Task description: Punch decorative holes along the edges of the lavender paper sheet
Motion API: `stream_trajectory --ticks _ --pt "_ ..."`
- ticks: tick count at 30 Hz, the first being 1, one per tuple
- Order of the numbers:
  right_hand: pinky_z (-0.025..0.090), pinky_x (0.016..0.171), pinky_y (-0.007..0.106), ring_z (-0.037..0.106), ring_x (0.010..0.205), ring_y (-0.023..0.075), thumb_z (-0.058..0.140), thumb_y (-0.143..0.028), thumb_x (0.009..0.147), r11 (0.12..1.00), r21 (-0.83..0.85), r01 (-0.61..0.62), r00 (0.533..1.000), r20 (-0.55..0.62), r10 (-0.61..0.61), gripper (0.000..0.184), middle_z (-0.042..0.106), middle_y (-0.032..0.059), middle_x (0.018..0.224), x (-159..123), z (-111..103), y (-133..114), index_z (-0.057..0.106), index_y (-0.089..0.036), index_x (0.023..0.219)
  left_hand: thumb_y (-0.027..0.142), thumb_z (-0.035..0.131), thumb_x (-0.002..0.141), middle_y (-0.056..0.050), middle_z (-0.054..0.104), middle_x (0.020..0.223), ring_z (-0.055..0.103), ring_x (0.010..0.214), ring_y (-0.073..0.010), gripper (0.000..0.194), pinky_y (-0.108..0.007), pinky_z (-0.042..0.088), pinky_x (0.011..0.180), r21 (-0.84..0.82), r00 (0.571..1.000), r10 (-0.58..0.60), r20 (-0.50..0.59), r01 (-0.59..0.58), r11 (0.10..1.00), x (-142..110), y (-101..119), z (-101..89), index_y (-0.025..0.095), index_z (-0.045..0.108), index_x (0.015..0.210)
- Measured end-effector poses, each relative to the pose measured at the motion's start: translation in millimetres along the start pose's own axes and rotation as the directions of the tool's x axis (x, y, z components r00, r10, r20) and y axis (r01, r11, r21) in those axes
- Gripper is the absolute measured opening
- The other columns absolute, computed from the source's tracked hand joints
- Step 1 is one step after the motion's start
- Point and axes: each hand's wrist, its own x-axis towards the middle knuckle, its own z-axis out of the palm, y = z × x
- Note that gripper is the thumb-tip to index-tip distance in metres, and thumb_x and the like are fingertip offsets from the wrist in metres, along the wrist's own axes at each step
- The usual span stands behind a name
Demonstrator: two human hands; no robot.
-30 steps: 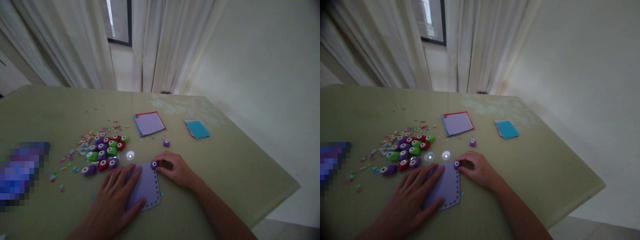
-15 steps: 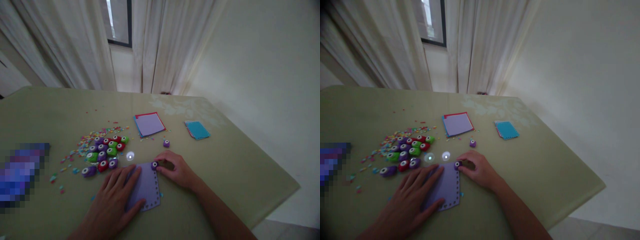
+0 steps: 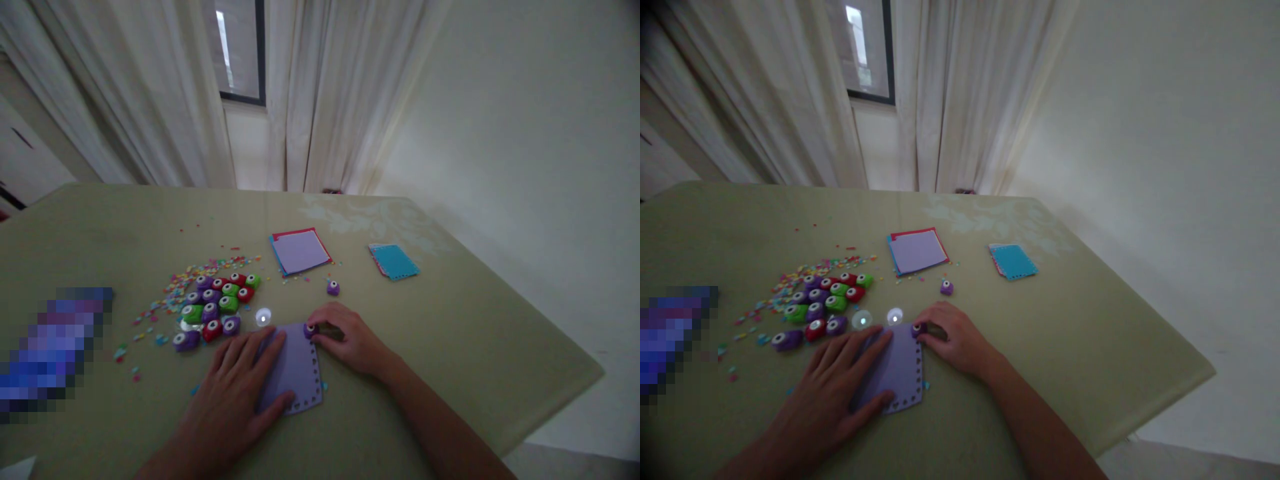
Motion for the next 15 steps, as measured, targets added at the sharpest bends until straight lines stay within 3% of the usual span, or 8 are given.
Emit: stream_trajectory --ticks 4,7,12,15 --pt "0.052 0.102 0.038 0.069 0.109 0.0233 0.075 -0.028 0.100 1.000 -0.013 0.015 1.000 -0.013 -0.015 0.016 0.076 0.0066 0.113 0.0 0.6 0.3 0.074 -0.024 0.115 0.059 0.064 0.101 -0.008 0.052 0.161 0.051 0.138 -0.0355 0.073 -0.055 0.038 0.114 -0.035 1.000 -0.016 -0.010 0.016 0.999 6.1 6.7 -6.1 0.033 0.041 0.165" --pt "0.053 0.099 0.036 0.069 0.106 0.0228 0.077 -0.025 0.098 1.000 -0.029 0.005 1.000 -0.003 -0.005 0.015 0.075 0.0061 0.110 0.0 0.1 -0.5 0.073 -0.022 0.113 0.051 0.058 0.106 -0.008 0.053 0.160 0.049 0.139 -0.0337 0.058 -0.054 0.039 0.114 -0.125 0.997 -0.065 -0.050 0.058 0.990 22.8 16.9 -17.1 0.033 0.045 0.160" --pt "0.054 0.098 0.036 0.068 0.107 0.0231 0.075 -0.020 0.097 0.993 -0.094 0.068 0.997 -0.012 -0.070 0.017 0.074 0.0072 0.112 -1.9 4.6 6.4 0.073 -0.022 0.114 0.046 0.049 0.111 -0.008 0.062 0.146 0.053 0.135 -0.0308 0.040 -0.053 0.041 0.114 -0.350 0.983 -0.129 -0.130 0.077 0.934 81.6 38.9 -35.5 0.030 0.059 0.146" --pt "0.055 0.102 0.038 0.069 0.114 0.0247 0.074 -0.017 0.096 0.981 -0.141 0.130 0.988 -0.059 -0.140 0.025 0.074 0.0102 0.123 -3.6 10.7 13.7 0.075 -0.022 0.120 0.044 0.049 0.109 -0.011 0.067 0.138 0.056 0.131 -0.0310 0.038 -0.054 0.038 0.117 -0.562 0.980 -0.156 -0.126 0.059 0.825 128.8 52.3 -29.8 0.024 0.065 0.137"
